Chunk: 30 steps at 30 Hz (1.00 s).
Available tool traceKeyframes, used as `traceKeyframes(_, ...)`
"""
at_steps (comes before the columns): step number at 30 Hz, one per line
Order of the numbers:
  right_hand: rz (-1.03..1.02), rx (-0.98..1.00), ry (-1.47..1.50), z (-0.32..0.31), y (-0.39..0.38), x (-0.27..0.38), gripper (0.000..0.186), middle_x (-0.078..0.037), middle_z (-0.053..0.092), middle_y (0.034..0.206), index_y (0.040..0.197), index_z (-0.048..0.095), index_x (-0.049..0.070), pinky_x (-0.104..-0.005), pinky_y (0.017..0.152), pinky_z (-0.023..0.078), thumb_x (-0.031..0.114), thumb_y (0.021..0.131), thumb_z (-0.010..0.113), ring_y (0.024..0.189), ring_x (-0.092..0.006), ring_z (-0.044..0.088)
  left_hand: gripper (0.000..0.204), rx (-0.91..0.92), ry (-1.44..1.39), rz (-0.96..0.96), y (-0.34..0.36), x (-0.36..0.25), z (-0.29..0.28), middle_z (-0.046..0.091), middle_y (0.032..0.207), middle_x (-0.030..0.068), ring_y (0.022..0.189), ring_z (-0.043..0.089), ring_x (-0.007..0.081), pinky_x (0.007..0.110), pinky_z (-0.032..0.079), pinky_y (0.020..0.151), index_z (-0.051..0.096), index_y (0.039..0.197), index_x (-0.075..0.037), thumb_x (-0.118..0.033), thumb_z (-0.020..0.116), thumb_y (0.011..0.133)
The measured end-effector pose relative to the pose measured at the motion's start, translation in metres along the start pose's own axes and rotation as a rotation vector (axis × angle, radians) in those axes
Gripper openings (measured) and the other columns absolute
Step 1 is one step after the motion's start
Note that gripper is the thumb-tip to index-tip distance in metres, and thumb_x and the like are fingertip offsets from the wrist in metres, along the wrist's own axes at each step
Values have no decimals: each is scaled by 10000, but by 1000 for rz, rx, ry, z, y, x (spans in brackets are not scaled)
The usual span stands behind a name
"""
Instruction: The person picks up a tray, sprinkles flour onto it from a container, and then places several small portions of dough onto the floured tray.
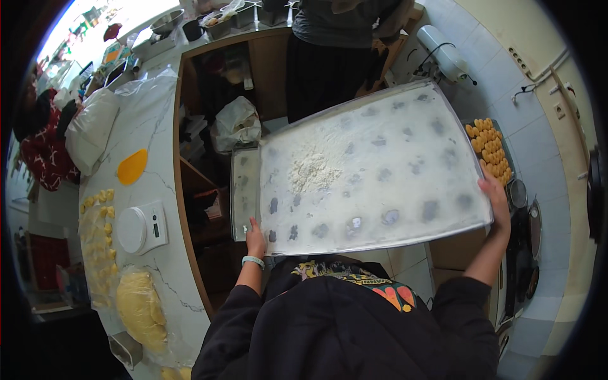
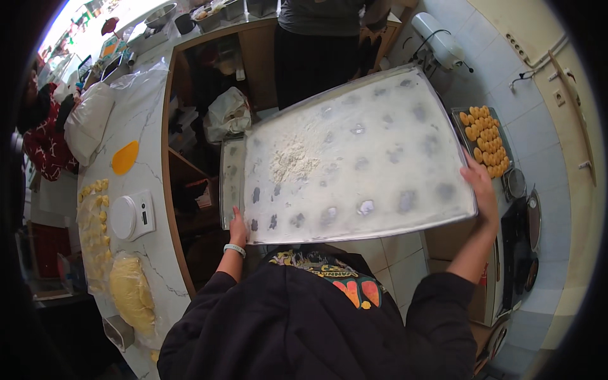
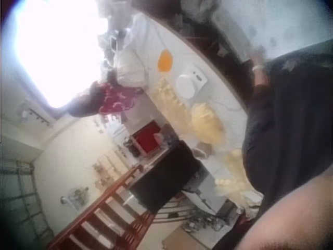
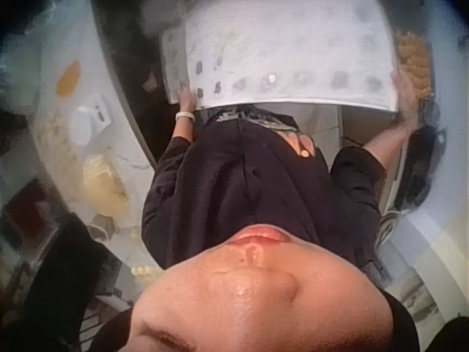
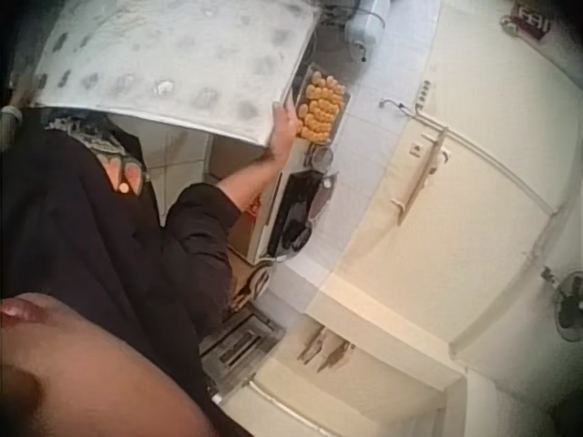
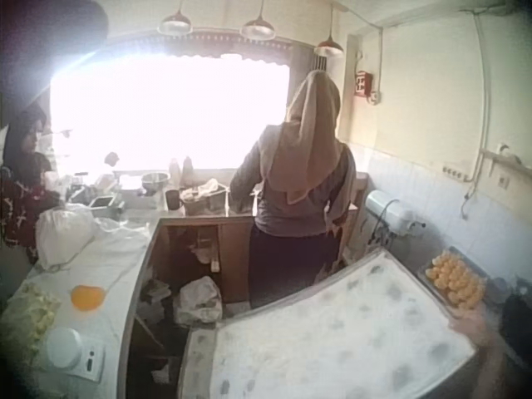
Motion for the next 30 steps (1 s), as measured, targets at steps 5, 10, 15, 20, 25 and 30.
traceKeyframes(5,294,-148,128,-98,-32,-170,492,-99,575,1236,1285,496,-45,-249,911,425,332,969,518,1081,-148,565,699,-122,-285,267,-8,-25,18,388,509,6,508,327,126,342,299,503,370,557,-44,-617,306,952)
traceKeyframes(10,57,-598,-25,-98,-26,-168,497,-75,621,1158,1242,533,-43,-266,938,398,371,967,516,1061,-164,572,626,-165,-442,388,-8,-47,1,339,547,-74,529,289,65,275,245,491,367,576,-97,-586,329,964)
traceKeyframes(15,-96,-681,29,-91,-14,-177,509,-75,619,1144,1174,582,-47,-270,900,417,411,965,506,1037,-147,565,615,-197,-727,488,-26,-96,1,355,571,-83,533,309,61,270,251,495,407,603,-96,-594,340,958)
traceKeyframes(20,-89,-637,249,-70,4,-246,529,-94,630,1115,1168,582,-58,-270,855,445,424,963,505,982,-156,587,609,-234,-603,612,-16,-120,-41,357,579,-82,555,324,60,275,255,502,405,606,-87,-579,354,962)
traceKeyframes(25,56,-733,288,-9,-3,-333,580,-112,643,1092,1154,594,-67,-301,853,461,466,970,456,965,-181,600,602,-320,-164,770,-47,-187,-89,319,546,-31,553,299,84,316,220,482,386,634,-39,-537,388,972)
traceKeyframes(30,266,-725,365,97,-12,-407,609,-120,669,1006,1081,628,-81,-321,832,477,484,970,429,900,-199,620,557,-330,260,816,-102,-248,-159,362,531,37,536,320,132,333,271,484,478,710,5,-473,407,987)
Point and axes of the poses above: each hand's wrist, its own y-axis towards the middle knuckle, its own z-axis out of the palm, x = y × z, the point moved 9 cm from there along y, towards the middle knuckle
